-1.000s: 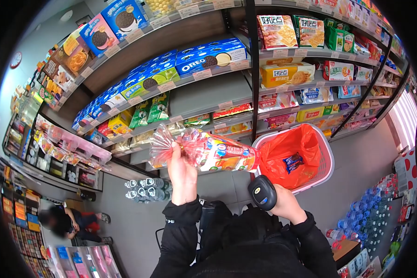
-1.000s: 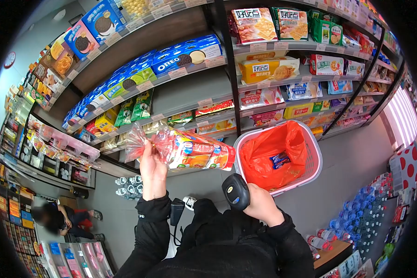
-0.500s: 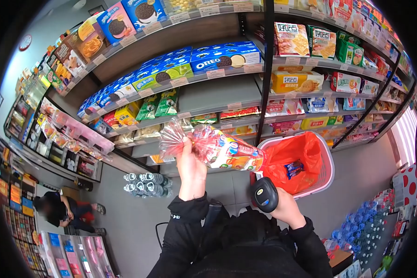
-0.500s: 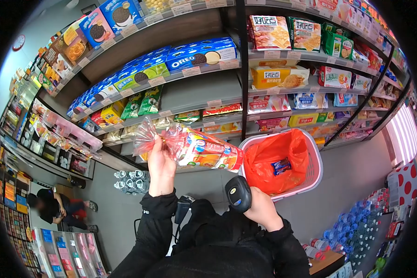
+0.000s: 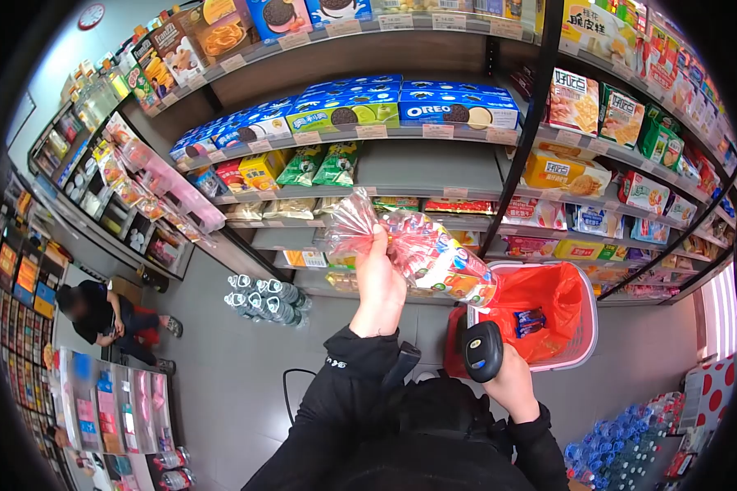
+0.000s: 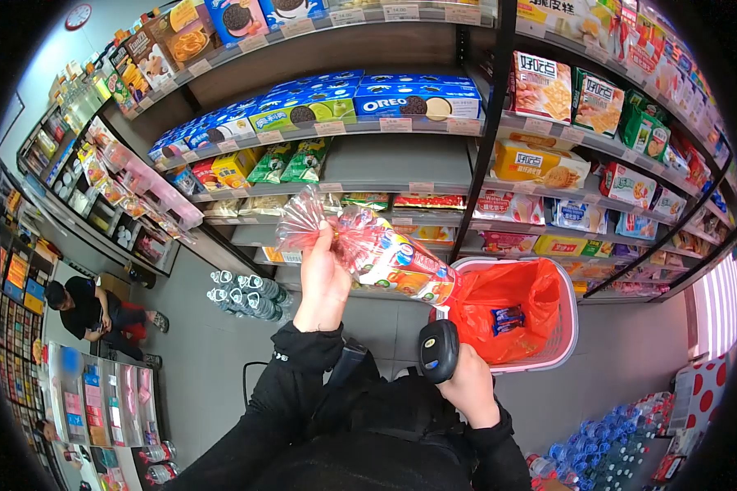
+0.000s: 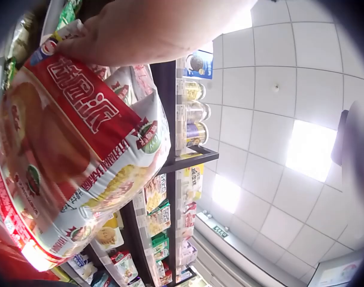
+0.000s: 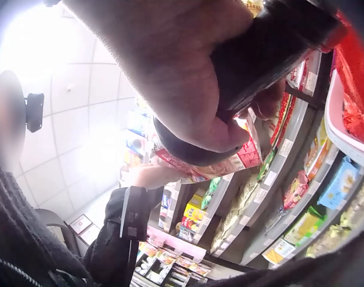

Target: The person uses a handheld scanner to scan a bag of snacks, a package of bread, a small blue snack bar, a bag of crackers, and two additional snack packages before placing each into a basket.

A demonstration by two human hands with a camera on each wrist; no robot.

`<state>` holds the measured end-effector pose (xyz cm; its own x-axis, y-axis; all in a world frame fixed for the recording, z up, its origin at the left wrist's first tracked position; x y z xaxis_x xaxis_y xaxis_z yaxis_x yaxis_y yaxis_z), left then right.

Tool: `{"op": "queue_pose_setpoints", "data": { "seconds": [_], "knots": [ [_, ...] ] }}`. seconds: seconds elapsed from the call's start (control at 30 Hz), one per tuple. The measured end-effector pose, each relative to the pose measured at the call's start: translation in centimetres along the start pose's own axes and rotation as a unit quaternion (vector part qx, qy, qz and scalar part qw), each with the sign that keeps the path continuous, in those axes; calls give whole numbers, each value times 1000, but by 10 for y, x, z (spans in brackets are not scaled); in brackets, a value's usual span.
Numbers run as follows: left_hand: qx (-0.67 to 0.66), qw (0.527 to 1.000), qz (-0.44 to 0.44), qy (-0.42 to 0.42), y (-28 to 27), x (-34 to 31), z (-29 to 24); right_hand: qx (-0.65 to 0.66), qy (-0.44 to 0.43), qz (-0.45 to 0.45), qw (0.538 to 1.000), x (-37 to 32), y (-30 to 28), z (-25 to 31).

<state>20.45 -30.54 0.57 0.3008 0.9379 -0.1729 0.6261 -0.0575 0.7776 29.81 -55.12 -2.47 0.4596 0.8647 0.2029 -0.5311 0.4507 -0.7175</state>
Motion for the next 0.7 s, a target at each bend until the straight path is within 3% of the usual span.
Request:
{"op": "queue_pose_setpoints", "data": {
  "seconds": [0.13, 0.23, 0.33, 0.37, 0.43, 0.63, 0.7],
  "knots": [
    [-13, 1000, 9, -26, 8, -3, 0, 24, -4, -17, 1000, 3, -4, 0],
    [0, 999, 39, -25, 15, -10, -4, 128, 39, 0, 991, 8, -7, -6],
    [49, 997, 65, -17, 24, -17, -10, 300, 74, 11, 951, 12, -11, -12],
    [76, 994, 75, -13, 26, -19, -12, 300, 74, 3, 951, 12, -9, -17],
    [104, 990, 90, -13, 24, -18, -14, 402, 113, -42, 908, 14, 0, -32],
    [70, 982, 135, -107, 27, 4, -19, 446, 138, 19, 884, 47, 27, -45],
    [65, 981, 141, -116, 31, 16, -24, 571, 178, 24, 801, 57, 38, -48]
  ]
}}
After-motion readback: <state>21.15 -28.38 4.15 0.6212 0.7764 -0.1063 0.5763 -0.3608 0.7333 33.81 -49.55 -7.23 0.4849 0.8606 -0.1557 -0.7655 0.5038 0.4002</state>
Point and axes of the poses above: each hand's wrist, its own x-axis towards the middle knuckle, its own y-axis out of the palm, z = x × y, the point moved 6 cm from there along x, towards the middle knuckle, and after that the axes turned 6 degrees about -y, right-handed, at the moved point
